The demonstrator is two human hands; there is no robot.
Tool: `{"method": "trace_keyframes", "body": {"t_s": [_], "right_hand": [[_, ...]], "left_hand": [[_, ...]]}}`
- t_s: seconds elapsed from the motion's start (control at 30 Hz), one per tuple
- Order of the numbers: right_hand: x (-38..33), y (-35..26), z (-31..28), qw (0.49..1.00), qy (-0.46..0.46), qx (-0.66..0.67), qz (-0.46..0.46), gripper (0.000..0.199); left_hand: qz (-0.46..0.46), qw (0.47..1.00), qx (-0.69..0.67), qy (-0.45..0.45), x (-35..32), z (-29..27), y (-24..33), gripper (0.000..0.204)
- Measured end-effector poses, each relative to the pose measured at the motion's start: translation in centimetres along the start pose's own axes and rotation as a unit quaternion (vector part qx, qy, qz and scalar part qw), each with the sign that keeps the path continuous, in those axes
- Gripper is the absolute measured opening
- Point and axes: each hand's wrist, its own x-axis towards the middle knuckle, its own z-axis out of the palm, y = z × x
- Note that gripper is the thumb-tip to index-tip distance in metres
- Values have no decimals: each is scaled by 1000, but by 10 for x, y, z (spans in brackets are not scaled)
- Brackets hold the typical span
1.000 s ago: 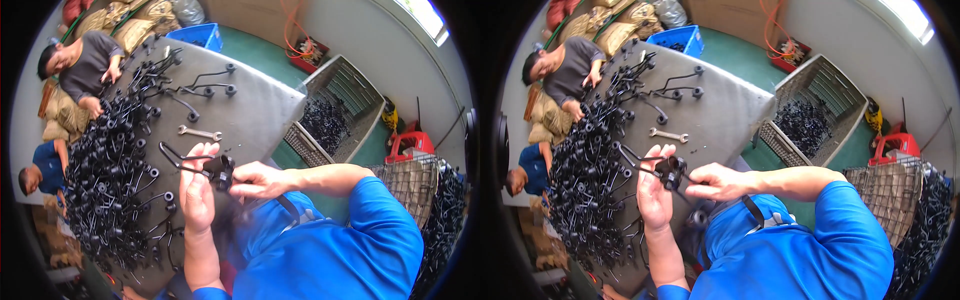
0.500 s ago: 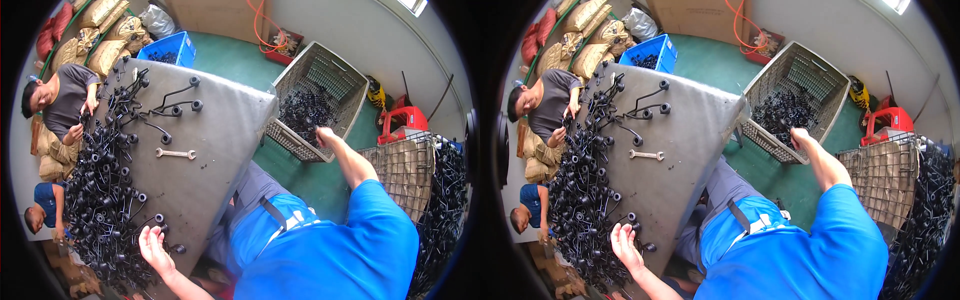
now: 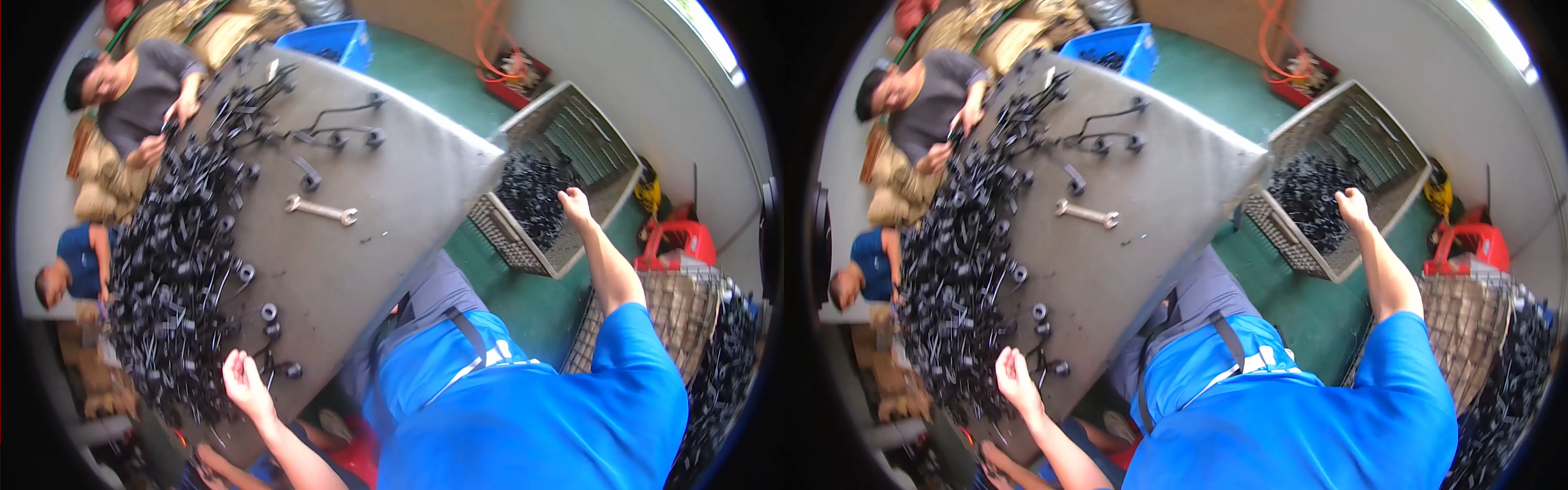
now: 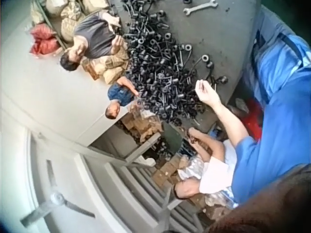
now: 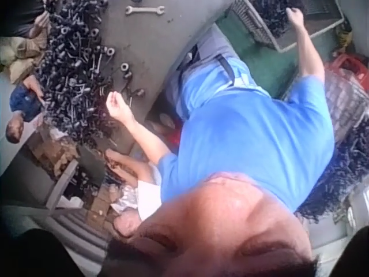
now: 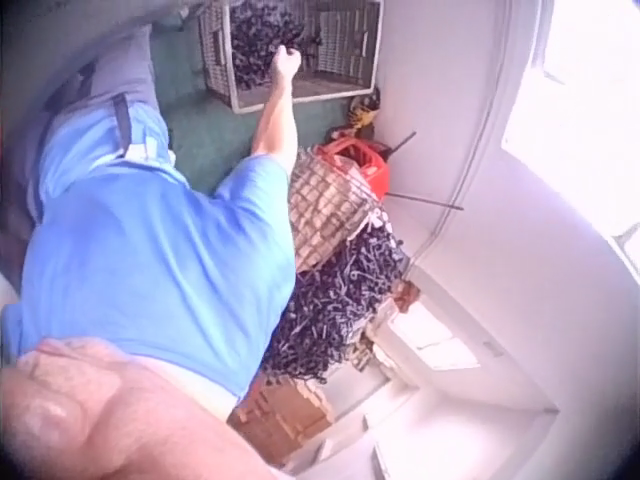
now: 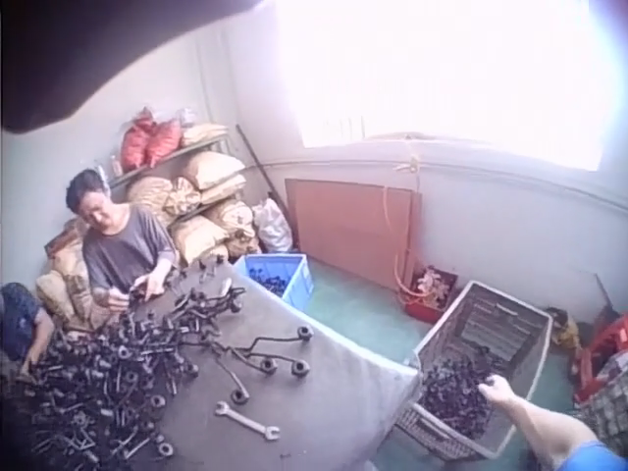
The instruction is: Assemble metal wire components with rubber stoppers and use a wrench to adjust them.
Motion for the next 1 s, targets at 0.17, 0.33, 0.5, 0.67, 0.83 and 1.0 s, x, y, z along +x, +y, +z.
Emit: {"method": "trace_keyframes", "body": {"t_s": [0.17, 0.33, 0.5, 0.67, 0.83, 1.0], "right_hand": [[-20, -80, 15, 983, -23, 134, -125, 30], [-28, -181, 8, 914, -10, 316, -256, 22], [-96, -297, 13, 865, -24, 318, -387, 19], [-165, -355, 48, 821, -132, 277, -482, 17], [-294, -400, 81, 702, -300, 147, -629, 24], [-394, -417, 113, 524, -470, 71, -707, 50]], "left_hand": [[-7, 995, 88, 38, -9, -28, -6, 34], [-7, 984, 162, 76, -28, -48, -15, 35], [32, 980, 191, 54, -53, -53, -27, 40], [89, 972, 212, 43, -55, -54, -29, 42], [100, 973, 209, 14, -50, -49, -27, 49], [154, 953, 260, 3, -44, -39, -19, 58]]}}
